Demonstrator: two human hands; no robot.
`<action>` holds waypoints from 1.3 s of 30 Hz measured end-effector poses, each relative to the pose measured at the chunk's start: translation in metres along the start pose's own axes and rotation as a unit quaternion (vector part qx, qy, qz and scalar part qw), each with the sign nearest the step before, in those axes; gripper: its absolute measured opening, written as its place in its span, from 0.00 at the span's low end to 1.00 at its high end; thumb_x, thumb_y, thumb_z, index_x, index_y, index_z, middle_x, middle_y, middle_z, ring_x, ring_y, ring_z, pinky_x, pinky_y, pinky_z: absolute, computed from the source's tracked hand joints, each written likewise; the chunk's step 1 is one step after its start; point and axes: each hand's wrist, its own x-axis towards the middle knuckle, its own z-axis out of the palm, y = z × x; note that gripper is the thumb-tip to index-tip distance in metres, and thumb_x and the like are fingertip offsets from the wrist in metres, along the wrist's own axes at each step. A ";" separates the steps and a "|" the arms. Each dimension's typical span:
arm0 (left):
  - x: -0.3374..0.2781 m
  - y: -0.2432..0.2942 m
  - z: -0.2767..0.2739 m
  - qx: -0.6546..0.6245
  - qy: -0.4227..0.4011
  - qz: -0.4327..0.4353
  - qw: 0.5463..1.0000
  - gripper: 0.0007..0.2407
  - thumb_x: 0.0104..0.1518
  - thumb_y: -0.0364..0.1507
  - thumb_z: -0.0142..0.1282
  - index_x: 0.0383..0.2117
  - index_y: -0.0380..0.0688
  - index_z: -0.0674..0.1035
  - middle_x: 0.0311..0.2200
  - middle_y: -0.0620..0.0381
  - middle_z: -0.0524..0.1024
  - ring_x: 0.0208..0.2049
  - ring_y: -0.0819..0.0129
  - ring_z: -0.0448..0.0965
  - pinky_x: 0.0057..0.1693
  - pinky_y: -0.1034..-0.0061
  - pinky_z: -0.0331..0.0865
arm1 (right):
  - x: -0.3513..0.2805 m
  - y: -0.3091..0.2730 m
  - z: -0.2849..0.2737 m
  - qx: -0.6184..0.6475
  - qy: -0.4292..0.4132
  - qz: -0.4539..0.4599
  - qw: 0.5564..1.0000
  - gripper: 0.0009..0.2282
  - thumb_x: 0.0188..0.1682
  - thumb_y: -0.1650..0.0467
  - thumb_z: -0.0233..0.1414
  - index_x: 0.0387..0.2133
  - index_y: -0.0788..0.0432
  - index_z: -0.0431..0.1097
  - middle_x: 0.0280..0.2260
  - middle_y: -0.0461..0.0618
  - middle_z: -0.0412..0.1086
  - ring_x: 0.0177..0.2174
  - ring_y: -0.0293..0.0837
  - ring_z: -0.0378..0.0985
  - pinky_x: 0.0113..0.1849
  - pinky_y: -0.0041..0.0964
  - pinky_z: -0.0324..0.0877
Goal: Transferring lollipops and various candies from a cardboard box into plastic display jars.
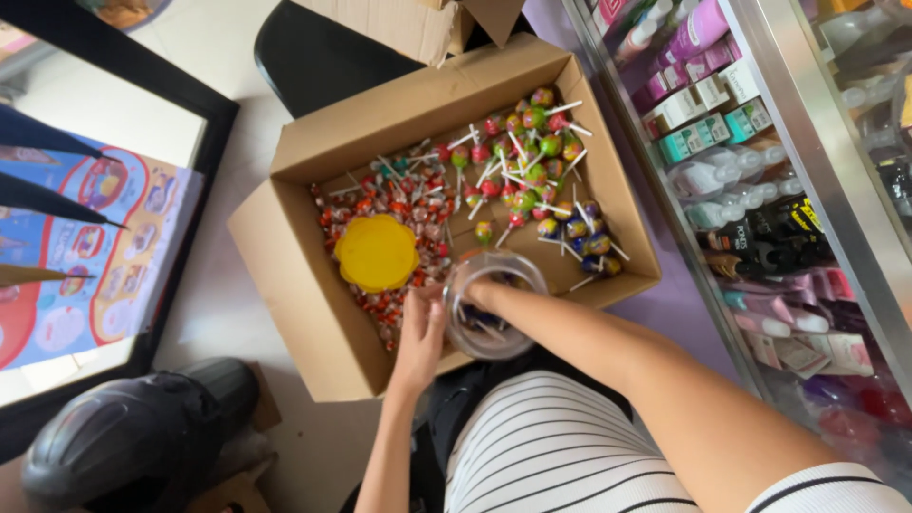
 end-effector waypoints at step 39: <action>0.024 0.027 -0.007 0.087 -0.009 0.180 0.980 0.13 0.66 0.22 0.43 0.53 0.35 0.76 0.53 0.44 0.74 0.57 0.52 0.72 0.64 0.66 0.63 | -0.084 -0.114 -0.036 -0.355 -0.024 -0.003 0.935 0.19 0.47 0.60 0.52 0.50 0.50 0.74 0.55 0.51 0.70 0.55 0.50 0.71 0.54 0.52 0.65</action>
